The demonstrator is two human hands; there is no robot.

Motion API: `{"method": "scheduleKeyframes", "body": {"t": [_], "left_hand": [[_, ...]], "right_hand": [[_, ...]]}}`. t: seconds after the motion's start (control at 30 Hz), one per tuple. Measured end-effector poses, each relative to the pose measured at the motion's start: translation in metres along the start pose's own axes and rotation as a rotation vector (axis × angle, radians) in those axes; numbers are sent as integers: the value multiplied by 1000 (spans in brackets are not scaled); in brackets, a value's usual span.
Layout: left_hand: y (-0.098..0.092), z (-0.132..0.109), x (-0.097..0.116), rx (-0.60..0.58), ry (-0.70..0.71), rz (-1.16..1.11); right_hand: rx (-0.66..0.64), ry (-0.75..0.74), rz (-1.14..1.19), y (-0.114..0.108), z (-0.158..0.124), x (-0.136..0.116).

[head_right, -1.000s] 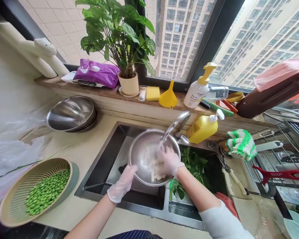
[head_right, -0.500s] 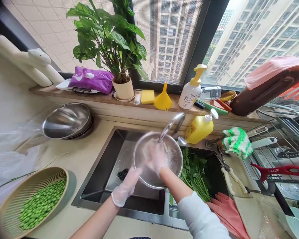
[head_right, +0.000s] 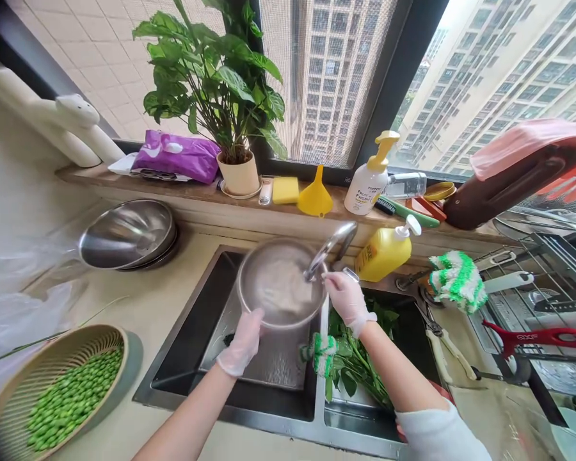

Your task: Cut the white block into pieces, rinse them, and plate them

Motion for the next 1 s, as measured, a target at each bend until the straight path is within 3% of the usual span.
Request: {"method": "scheduleKeyframes", "body": {"t": [0.1, 0.3, 0.5, 0.63, 0.7, 0.8, 0.87, 1.0], "left_hand": [[-2, 4, 10, -13, 34, -11], [-14, -2, 4, -78, -135, -18], [-37, -12, -14, -75, -162, 52], [-52, -13, -20, -90, -45, 65], [-56, -15, -20, -74, 62, 58], [-59, -21, -24, -76, 158, 48], [-62, -29, -27, -123, 173, 33], [-72, -41, -35, -144, 142, 61]], "right_hand": [[111, -47, -195, -2, 2, 21], [-23, -154, -602, 25, 2, 47], [113, -154, -595, 51, -18, 77], [138, -94, -496, 47, -31, 88], [125, -82, -441, 39, -35, 73], [75, -182, -292, 35, -43, 24], [-23, -295, -236, 45, -51, -14], [-160, -303, -300, 77, -70, -63]]}}
Point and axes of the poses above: each hand's wrist, its own z-axis towards the middle knuckle, its own y-axis out of the palm, x = y × z, the point moved 3 cm from there along z, towards the middle knuckle, and after that the axes turned 10 degrees about x, right-handed, at the moved point
